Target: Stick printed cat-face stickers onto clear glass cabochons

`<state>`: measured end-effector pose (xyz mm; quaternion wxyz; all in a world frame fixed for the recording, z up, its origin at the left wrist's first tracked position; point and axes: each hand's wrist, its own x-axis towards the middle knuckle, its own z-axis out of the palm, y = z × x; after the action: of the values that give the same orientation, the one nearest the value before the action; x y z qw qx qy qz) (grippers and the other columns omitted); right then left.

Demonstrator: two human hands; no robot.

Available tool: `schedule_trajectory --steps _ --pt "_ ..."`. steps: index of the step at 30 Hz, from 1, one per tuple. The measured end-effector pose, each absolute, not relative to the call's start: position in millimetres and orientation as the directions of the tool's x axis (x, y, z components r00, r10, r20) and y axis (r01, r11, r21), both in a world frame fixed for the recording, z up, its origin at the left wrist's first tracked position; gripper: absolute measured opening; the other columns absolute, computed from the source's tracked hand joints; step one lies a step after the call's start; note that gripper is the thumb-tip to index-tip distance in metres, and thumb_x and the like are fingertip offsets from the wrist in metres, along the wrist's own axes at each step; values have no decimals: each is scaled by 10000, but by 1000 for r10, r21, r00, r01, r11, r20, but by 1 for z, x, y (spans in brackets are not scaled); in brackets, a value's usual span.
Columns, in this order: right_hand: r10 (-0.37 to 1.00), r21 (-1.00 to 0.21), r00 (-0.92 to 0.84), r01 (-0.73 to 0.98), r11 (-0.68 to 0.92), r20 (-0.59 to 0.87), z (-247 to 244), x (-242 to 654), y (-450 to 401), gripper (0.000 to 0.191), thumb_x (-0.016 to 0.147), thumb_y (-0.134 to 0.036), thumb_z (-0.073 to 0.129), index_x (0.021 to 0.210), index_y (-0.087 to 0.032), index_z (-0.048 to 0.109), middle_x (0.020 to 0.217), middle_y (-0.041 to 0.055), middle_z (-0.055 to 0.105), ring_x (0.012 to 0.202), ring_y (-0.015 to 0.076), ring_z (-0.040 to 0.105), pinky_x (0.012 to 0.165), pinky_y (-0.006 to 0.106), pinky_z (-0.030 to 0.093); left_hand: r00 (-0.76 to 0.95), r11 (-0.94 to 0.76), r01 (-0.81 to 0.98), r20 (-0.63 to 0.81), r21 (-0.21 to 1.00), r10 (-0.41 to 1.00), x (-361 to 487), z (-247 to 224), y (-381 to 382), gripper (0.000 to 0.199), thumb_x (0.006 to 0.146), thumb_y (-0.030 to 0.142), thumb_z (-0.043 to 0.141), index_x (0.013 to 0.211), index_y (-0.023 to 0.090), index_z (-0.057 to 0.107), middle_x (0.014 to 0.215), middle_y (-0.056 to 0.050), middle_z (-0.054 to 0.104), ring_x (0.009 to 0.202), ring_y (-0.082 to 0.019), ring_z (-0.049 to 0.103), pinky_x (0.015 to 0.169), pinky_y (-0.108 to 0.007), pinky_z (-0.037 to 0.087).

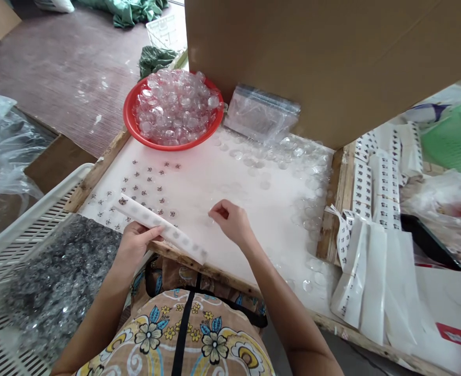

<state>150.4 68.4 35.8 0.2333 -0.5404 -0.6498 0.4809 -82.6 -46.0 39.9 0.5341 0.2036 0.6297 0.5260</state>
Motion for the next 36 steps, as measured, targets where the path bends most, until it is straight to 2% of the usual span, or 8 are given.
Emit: schedule_trajectory --steps 3,11,14,18,22,28,33,36 --pt "899 -828 -331 557 -60 -288 18 154 55 128 758 -323 605 737 -199 631 667 2 632 594 131 522 566 254 391 -368 327 -324 -437 887 821 -85 41 -44 274 572 283 862 757 139 721 691 -15 698 616 -161 646 540 -231 535" --pt "903 -778 -319 628 -25 -287 7 144 51 56 761 -246 596 740 -207 630 687 -3 655 616 136 556 592 242 399 -352 293 -333 -407 896 843 -83 44 -41 235 581 250 856 751 147 732 675 -8 694 610 -151 638 532 -221 533" --pt "912 -727 -340 683 71 -230 5 140 48 57 786 -193 580 757 -202 628 716 4 644 642 138 564 611 240 397 -352 292 -334 -406 896 843 -84 41 -42 240 586 250 853 772 154 736 689 -8 702 611 -153 641 522 -219 527" --pt "920 -574 -375 780 249 -111 7 127 40 115 857 -180 534 829 -189 645 901 64 627 761 165 586 647 255 397 -355 300 -322 -409 898 841 -85 41 -41 247 586 259 853 776 150 739 688 -12 704 606 -157 643 518 -223 521" --pt "899 -506 -421 806 308 -123 8 105 38 131 896 -194 516 878 -196 646 980 79 630 803 175 603 665 257 400 -360 313 -329 -425 891 831 -86 44 -40 272 574 273 859 786 146 744 681 -10 700 616 -160 643 538 -234 535" --pt "864 -636 -486 710 303 -132 15 82 49 250 871 -143 526 1106 -196 593 884 50 699 765 185 632 688 278 424 -336 332 -310 -429 891 838 -87 48 -45 274 597 291 839 810 145 748 699 -16 708 612 -162 641 548 -244 529" --pt "853 -896 -522 368 248 22 57 59 57 159 878 -258 570 1017 -214 634 851 28 706 730 146 635 683 261 468 -274 394 -237 -450 888 850 -71 54 -46 245 591 324 831 716 139 730 653 -33 698 576 -178 634 556 -276 520" --pt "811 -943 -574 195 271 114 80 41 57 155 843 -312 636 963 -214 642 873 17 698 735 129 629 675 245 482 -229 420 -203 -460 884 858 -58 58 -43 256 563 342 839 604 138 691 546 -36 653 521 -182 614 526 -285 497"
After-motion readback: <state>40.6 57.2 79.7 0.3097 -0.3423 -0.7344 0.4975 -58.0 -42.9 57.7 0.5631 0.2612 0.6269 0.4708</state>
